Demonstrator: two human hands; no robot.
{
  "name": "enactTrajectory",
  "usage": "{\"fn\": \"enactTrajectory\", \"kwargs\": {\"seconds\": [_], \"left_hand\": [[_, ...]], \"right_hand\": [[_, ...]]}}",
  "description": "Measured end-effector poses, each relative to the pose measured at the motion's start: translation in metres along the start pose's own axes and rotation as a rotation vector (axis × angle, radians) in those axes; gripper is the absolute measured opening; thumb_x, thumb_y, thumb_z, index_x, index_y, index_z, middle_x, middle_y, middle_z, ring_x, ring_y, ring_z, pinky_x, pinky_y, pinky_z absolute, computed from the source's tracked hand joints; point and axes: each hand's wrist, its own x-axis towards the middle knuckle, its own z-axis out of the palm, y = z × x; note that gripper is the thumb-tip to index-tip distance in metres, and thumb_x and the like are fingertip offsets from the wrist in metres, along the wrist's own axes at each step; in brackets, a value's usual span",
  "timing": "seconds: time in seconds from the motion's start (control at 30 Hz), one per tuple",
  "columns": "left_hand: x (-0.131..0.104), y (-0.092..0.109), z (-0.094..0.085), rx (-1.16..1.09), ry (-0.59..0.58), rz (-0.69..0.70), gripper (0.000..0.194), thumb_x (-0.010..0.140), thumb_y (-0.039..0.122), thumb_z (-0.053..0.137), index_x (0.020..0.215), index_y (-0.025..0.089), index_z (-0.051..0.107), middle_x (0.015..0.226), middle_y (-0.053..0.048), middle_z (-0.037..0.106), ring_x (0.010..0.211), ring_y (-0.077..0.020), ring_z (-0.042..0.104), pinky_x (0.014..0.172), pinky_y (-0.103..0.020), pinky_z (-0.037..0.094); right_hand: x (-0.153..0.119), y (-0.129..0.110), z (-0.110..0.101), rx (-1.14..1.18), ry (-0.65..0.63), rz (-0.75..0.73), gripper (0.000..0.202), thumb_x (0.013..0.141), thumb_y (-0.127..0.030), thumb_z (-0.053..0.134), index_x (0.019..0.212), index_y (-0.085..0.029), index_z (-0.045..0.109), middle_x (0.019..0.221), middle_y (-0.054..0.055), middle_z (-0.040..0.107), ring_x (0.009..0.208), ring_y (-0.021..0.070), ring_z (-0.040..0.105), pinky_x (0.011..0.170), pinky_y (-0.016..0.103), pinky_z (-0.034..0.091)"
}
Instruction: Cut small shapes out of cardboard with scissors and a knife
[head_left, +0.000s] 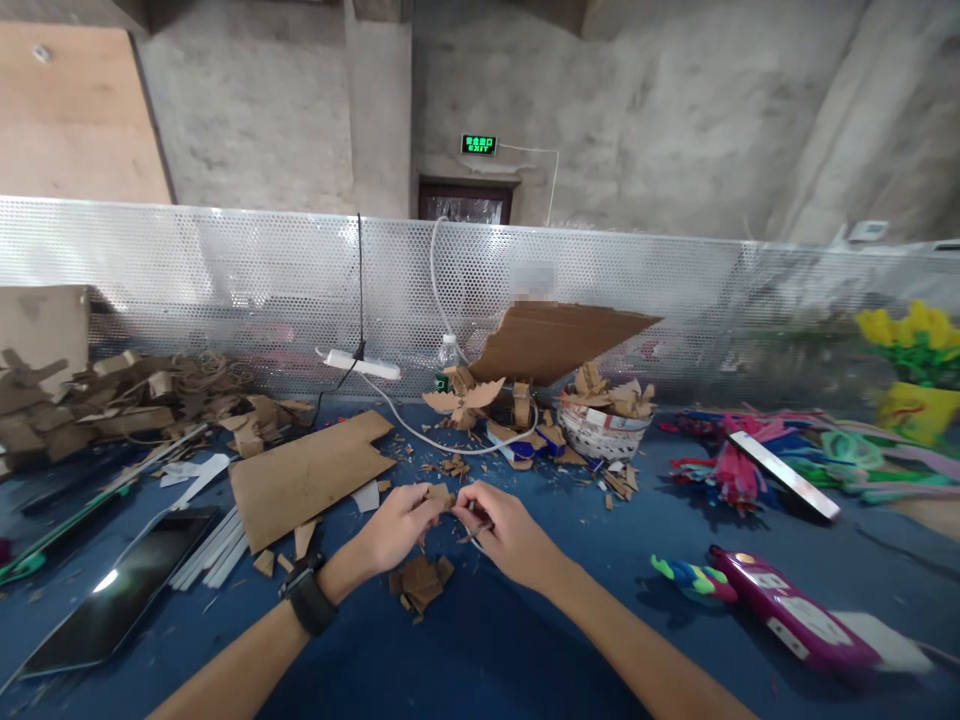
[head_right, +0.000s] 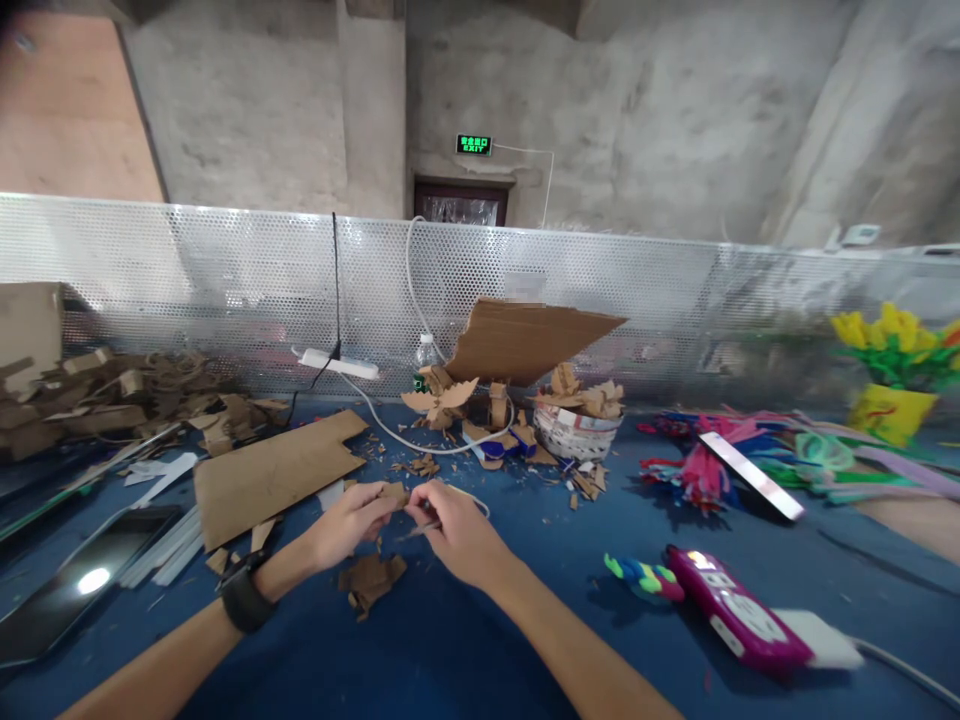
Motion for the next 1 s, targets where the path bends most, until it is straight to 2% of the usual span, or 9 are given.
{"fn": "enactTrajectory", "kwargs": {"seconds": [0.1, 0.23, 0.37, 0.43, 0.47, 0.57, 0.63, 0.83, 1.0], "left_hand": [[0.000, 0.003, 0.000, -0.079, -0.022, -0.041, 0.034, 0.090, 0.044, 0.054, 0.065, 0.023, 0.043, 0.057, 0.007, 0.036, 0.052, -0.0116, 0.033, 0.054, -0.029, 0.026], [0.000, 0.007, -0.006, -0.144, 0.002, -0.027, 0.040, 0.084, 0.048, 0.058, 0.060, 0.025, 0.037, 0.053, 0.008, 0.030, 0.049, -0.0104, 0.027, 0.052, -0.029, 0.022], [-0.002, 0.009, -0.013, -0.153, -0.025, 0.071, 0.044, 0.086, 0.049, 0.057, 0.055, 0.024, 0.038, 0.051, 0.006, 0.035, 0.051, -0.0113, 0.031, 0.055, -0.030, 0.025], [-0.004, 0.011, -0.014, -0.143, -0.067, 0.116, 0.044, 0.089, 0.050, 0.057, 0.058, 0.024, 0.040, 0.053, 0.005, 0.036, 0.052, -0.0118, 0.032, 0.056, -0.030, 0.026], [-0.005, 0.011, -0.014, -0.134, -0.085, 0.132, 0.044, 0.090, 0.051, 0.057, 0.060, 0.024, 0.040, 0.054, 0.006, 0.036, 0.053, -0.0119, 0.032, 0.056, -0.029, 0.026], [-0.007, 0.013, -0.013, -0.098, -0.107, 0.154, 0.041, 0.095, 0.051, 0.054, 0.067, 0.023, 0.044, 0.058, 0.005, 0.038, 0.055, -0.0123, 0.032, 0.056, -0.029, 0.026], [-0.008, 0.013, -0.013, -0.085, -0.109, 0.154, 0.041, 0.096, 0.051, 0.053, 0.068, 0.022, 0.045, 0.058, 0.005, 0.040, 0.055, -0.0121, 0.033, 0.056, -0.029, 0.027], [-0.009, 0.015, -0.008, -0.095, -0.110, 0.155, 0.049, 0.098, 0.060, 0.051, 0.068, 0.021, 0.047, 0.057, 0.004, 0.045, 0.053, -0.0114, 0.038, 0.053, -0.027, 0.031], [-0.006, 0.016, -0.003, -0.165, -0.128, 0.144, 0.055, 0.094, 0.071, 0.053, 0.071, 0.022, 0.046, 0.059, 0.006, 0.045, 0.047, -0.0086, 0.039, 0.048, -0.024, 0.030]], "right_hand": [[0.003, 0.002, 0.001, 0.141, 0.011, 0.067, 0.029, 0.105, -0.046, 0.054, 0.089, -0.023, 0.058, 0.072, -0.002, 0.054, 0.062, 0.0149, 0.048, 0.059, 0.026, 0.037], [0.009, 0.014, -0.006, 0.448, 0.209, 0.182, 0.045, 0.101, -0.065, 0.052, 0.083, -0.024, 0.053, 0.062, -0.006, 0.042, 0.052, 0.0128, 0.035, 0.050, 0.026, 0.029], [0.011, 0.019, -0.016, 0.281, 0.347, 0.228, 0.051, 0.095, -0.064, 0.063, 0.067, -0.021, 0.057, 0.058, -0.003, 0.049, 0.052, 0.0133, 0.041, 0.052, 0.028, 0.033], [0.008, 0.014, -0.016, 0.181, 0.306, 0.219, 0.054, 0.097, -0.060, 0.061, 0.060, -0.020, 0.061, 0.054, 0.000, 0.053, 0.052, 0.0144, 0.046, 0.052, 0.029, 0.035], [0.007, 0.010, -0.015, 0.173, 0.255, 0.202, 0.051, 0.098, -0.057, 0.060, 0.064, -0.020, 0.066, 0.056, 0.001, 0.058, 0.052, 0.0148, 0.049, 0.052, 0.029, 0.036], [0.002, -0.002, -0.008, 0.222, 0.118, 0.122, 0.030, 0.096, -0.046, 0.066, 0.105, -0.020, 0.077, 0.076, 0.004, 0.076, 0.059, 0.0170, 0.062, 0.054, 0.028, 0.044], [0.000, -0.007, -0.003, 0.211, 0.115, 0.091, 0.030, 0.094, -0.043, 0.070, 0.114, -0.021, 0.076, 0.084, 0.005, 0.080, 0.058, 0.0169, 0.064, 0.054, 0.027, 0.046], [-0.002, -0.003, 0.003, 0.092, 0.236, -0.025, 0.017, 0.095, -0.036, 0.071, 0.091, -0.024, 0.082, 0.079, 0.004, 0.081, 0.059, 0.0176, 0.067, 0.055, 0.027, 0.049], [-0.004, -0.003, 0.003, 0.003, 0.241, -0.120, 0.016, 0.098, -0.032, 0.067, 0.091, -0.025, 0.080, 0.077, 0.002, 0.079, 0.059, 0.0158, 0.067, 0.057, 0.025, 0.049]]}}
